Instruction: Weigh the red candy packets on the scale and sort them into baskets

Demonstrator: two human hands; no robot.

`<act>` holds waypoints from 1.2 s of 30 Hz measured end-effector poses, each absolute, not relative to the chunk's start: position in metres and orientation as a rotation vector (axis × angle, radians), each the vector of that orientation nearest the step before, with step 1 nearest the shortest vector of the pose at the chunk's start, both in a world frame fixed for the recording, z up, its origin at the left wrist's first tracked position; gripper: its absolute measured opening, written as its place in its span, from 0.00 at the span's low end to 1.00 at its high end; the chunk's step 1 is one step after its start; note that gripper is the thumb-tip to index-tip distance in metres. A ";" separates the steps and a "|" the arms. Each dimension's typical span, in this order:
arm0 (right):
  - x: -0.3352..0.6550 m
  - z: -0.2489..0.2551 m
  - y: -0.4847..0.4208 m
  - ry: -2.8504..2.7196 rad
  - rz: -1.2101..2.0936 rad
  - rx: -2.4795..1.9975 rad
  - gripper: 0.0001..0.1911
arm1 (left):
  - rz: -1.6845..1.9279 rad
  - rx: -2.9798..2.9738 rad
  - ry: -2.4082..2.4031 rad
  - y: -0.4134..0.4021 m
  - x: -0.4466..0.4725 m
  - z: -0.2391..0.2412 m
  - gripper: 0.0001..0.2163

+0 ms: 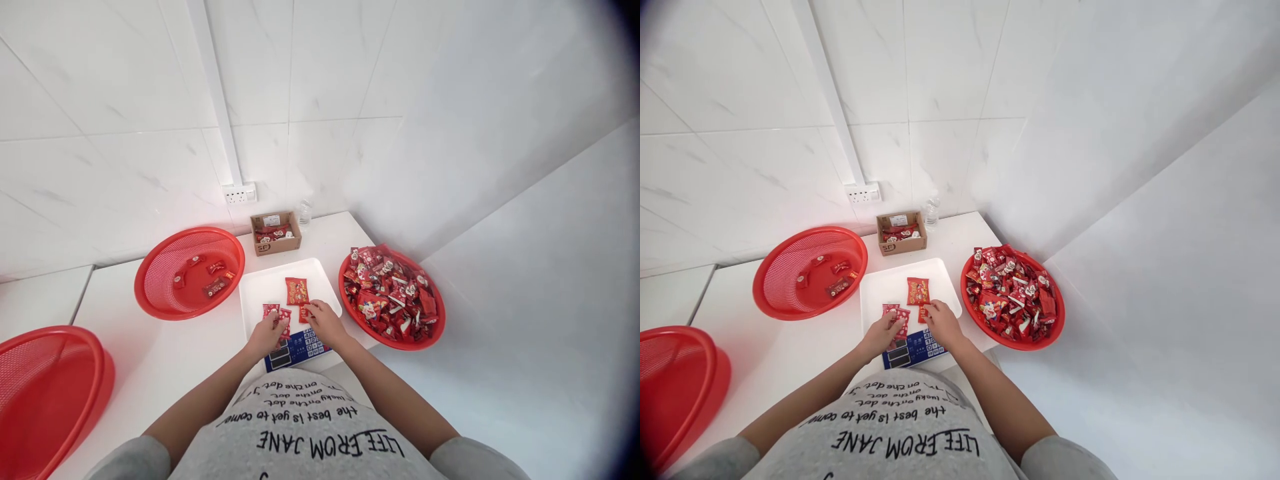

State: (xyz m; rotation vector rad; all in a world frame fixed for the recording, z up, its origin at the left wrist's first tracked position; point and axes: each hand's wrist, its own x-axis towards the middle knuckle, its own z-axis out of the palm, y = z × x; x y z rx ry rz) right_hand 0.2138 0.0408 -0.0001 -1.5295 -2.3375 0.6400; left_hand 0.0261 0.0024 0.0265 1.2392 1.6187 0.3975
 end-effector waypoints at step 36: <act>0.235 -0.028 0.037 -2.216 0.392 -1.666 0.20 | 0.170 1.456 2.635 0.024 -0.116 0.030 0.26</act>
